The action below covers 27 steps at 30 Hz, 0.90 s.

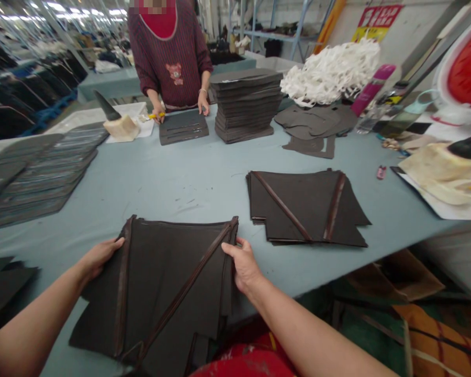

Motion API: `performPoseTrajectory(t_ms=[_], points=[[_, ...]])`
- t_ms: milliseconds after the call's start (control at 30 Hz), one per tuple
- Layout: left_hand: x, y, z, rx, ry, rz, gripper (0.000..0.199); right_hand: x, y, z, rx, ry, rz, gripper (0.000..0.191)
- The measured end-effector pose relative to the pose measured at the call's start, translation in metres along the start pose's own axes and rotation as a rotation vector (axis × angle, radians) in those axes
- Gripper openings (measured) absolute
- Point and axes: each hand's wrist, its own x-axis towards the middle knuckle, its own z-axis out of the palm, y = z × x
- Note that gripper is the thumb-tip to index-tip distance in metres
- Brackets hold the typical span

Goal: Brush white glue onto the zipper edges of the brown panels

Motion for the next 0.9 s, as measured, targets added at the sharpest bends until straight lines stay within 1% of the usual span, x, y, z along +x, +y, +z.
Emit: performPoseTrajectory(t_ms=[100,200,233,267,300,367,400,500,533,567,600,633,700,733,800,900], points=[[0.005,-0.002,-0.002,0.026,-0.038,-0.051,0.021,-0.006,-0.002,0.010,0.007,-0.041,0.045,0.044],[0.009,-0.004,-0.004,0.049,-0.044,-0.070,0.023,-0.017,0.002,0.017,-0.141,-0.194,0.134,0.036],[0.010,-0.004,-0.005,0.055,-0.051,-0.072,0.024,-0.021,0.003,0.019,-0.197,-0.223,0.168,0.033],[0.011,-0.004,-0.005,0.061,-0.058,-0.074,0.024,-0.025,0.004,0.020,-0.236,-0.226,0.202,0.029],[0.011,-0.004,-0.005,0.068,-0.066,-0.076,0.024,-0.029,0.003,0.023,-0.259,-0.203,0.227,0.024],[0.011,-0.002,-0.005,0.084,-0.080,-0.080,0.025,-0.038,0.001,0.028,-0.216,-0.157,0.263,0.016],[0.010,-0.001,-0.005,0.093,-0.089,-0.083,0.025,-0.043,-0.001,0.030,-0.158,-0.186,0.288,0.015],[0.010,0.004,-0.006,0.129,-0.123,-0.098,0.027,-0.057,0.006,0.028,0.062,-0.386,0.386,0.019],[0.009,0.005,-0.006,0.141,-0.136,-0.104,0.027,-0.060,0.013,0.022,0.104,-0.410,0.420,0.021],[0.009,0.006,-0.007,0.150,-0.149,-0.108,0.027,-0.061,0.022,0.015,0.099,-0.383,0.442,0.023],[0.009,0.007,-0.007,0.158,-0.159,-0.110,0.027,-0.060,0.031,0.006,0.051,-0.319,0.433,0.024],[0.010,0.007,-0.007,0.164,-0.166,-0.108,0.026,-0.058,0.041,-0.003,-0.029,-0.237,0.387,0.026],[0.010,0.007,-0.006,0.171,-0.170,-0.094,0.024,-0.051,0.055,-0.018,-0.212,-0.091,0.248,0.030],[0.009,0.007,-0.006,0.175,-0.167,-0.085,0.023,-0.048,0.059,-0.022,-0.276,-0.061,0.188,0.032],[0.005,0.007,-0.004,0.183,-0.153,-0.066,0.023,-0.042,0.059,-0.026,-0.340,-0.096,0.129,0.035],[-0.007,0.004,-0.001,0.196,-0.113,-0.024,0.025,-0.040,0.051,-0.026,-0.449,-0.184,0.092,0.041]])
